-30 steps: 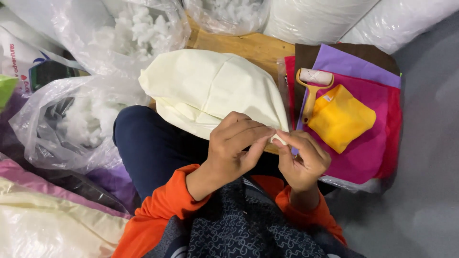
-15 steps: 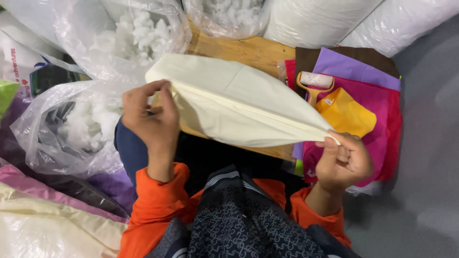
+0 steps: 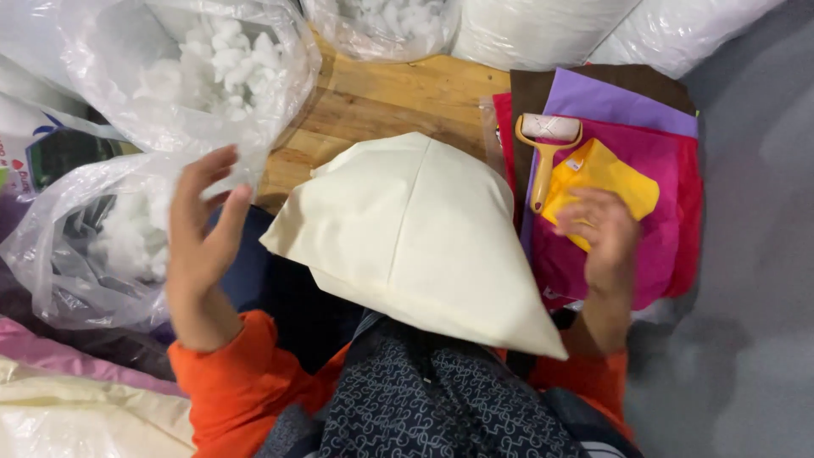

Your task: Stuffing a white pillowcase with fiberfill, cleaning a purple fabric piece with a lint roller, and then stuffing the purple piece.

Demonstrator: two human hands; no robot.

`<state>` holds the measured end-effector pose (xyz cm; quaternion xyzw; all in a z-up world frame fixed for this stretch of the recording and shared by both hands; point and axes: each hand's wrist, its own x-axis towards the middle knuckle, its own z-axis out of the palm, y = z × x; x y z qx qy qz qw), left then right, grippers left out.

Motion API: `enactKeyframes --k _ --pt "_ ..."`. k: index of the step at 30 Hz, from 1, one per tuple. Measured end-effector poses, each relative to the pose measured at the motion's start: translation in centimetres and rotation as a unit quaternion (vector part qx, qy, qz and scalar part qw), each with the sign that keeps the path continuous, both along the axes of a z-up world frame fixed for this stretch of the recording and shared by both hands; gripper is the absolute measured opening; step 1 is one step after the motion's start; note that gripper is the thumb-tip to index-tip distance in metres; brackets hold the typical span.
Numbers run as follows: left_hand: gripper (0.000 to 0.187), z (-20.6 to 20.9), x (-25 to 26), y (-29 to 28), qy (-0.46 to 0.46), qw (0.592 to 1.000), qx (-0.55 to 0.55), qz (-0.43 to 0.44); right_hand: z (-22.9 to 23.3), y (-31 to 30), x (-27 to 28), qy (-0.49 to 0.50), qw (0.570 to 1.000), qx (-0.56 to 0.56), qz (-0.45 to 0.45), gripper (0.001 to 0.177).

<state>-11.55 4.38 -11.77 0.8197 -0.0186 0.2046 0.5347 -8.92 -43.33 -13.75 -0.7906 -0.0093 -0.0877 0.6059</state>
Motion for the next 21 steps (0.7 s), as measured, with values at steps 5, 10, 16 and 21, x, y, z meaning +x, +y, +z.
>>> enactKeyframes --k 5,10,16,21 --pt "0.082 -15.9 10.2 -6.0 0.311 0.949 -0.014 -0.046 -17.7 3.9 4.1 0.121 0.854 -0.490 0.124 0.056" --pt "0.117 -20.6 11.2 -8.5 0.389 0.906 -0.164 -0.041 -14.4 6.5 6.2 0.040 0.992 -0.074 0.098 0.068" --pt "0.071 -7.6 10.9 -6.6 0.045 0.848 -0.512 -0.129 -1.0 6.4 5.8 -0.225 0.916 0.249 0.219 0.085" --pt "0.104 -1.0 9.4 -9.6 0.041 0.919 -0.287 -0.269 2.2 9.3 6.3 -0.049 0.988 -0.045 0.138 0.013"
